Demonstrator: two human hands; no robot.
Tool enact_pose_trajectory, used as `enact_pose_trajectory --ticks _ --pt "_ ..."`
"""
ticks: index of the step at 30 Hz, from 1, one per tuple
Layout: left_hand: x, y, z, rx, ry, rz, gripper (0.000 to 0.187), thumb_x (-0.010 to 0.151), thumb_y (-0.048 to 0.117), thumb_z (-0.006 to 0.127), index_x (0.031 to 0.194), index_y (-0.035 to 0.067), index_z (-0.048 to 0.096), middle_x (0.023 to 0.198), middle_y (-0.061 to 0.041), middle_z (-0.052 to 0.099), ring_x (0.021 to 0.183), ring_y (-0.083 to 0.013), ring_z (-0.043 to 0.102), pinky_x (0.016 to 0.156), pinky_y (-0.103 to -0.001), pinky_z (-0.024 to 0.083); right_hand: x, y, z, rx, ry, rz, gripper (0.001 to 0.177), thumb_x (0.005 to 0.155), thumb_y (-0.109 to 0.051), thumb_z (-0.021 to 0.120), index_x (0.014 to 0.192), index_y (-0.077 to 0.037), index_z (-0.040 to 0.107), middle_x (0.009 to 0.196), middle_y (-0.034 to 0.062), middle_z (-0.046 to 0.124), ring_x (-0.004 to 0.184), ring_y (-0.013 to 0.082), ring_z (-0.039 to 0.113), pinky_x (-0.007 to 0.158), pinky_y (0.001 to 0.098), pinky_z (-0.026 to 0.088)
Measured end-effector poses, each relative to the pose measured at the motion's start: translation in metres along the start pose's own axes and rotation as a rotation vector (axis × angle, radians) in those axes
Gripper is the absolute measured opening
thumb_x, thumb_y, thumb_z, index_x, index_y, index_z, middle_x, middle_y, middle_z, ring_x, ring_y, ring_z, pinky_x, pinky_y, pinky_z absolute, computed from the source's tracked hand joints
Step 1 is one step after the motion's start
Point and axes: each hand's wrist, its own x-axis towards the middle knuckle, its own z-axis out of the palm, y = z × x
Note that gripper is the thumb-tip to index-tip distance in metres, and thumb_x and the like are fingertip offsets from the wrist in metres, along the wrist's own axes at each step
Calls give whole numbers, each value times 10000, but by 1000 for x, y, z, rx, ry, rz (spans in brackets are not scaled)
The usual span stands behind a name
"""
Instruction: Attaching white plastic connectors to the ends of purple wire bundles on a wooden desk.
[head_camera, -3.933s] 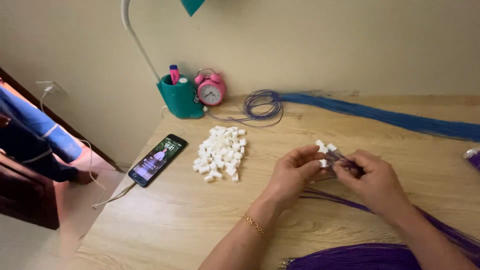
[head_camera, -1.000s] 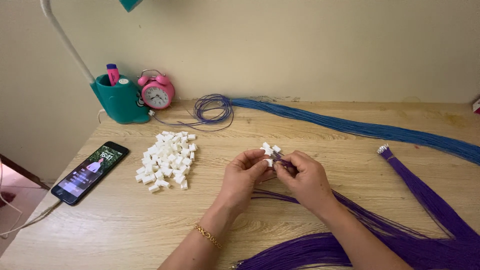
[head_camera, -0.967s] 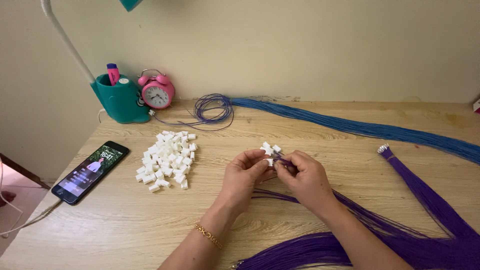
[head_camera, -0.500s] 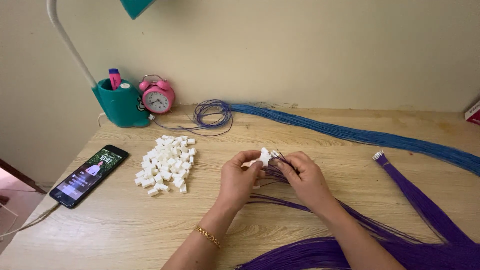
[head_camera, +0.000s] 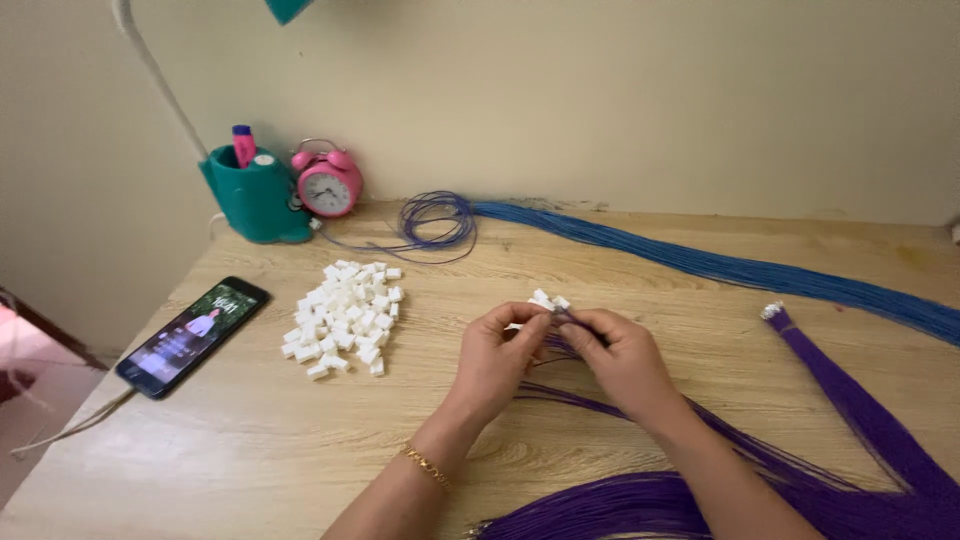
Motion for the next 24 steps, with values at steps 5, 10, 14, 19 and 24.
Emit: enact_pose_trajectory --ticks 5,10,14,19,24 --pt "1 -5 -7 66 18 18 127 841 134 750 944 61 737 802 -78 680 586 -128 644 458 -215 536 -5 -11 -3 -45 18 42 157 865 -170 706 956 -50 749 835 136 749 848 177 669 798 393 518" --pt "-3 61 -37 570 -64 114 225 842 209 716 1044 109 725 883 -116 721 724 -249 683 618 -387 558 -9 -16 -6 -79 0 128 159 863 -172 723 932 -34 762 820 168 749 832 237 685 793 402 526" --pt "26 56 -108 1162 96 279 190 821 155 699 1002 100 708 851 -145 698 796 -361 699 655 -472 553 -5 -1 0 -19 42 117 163 870 -171 732 939 -24 751 801 153 722 824 210 649 789 379 511" --pt "21 64 -131 1761 192 159 337 897 297 440 948 123 724 978 -140 668 932 -343 592 761 -467 445 -3 -29 -3 -95 -15 347 213 850 -196 696 996 -57 765 950 41 764 876 142 664 763 288 501" --pt "43 13 -146 1881 243 182 266 780 262 515 875 211 757 974 -92 650 938 -309 560 749 -449 410 1 10 -5 -245 -31 202 218 834 -273 680 952 -118 779 908 -4 786 857 115 674 787 271 472"
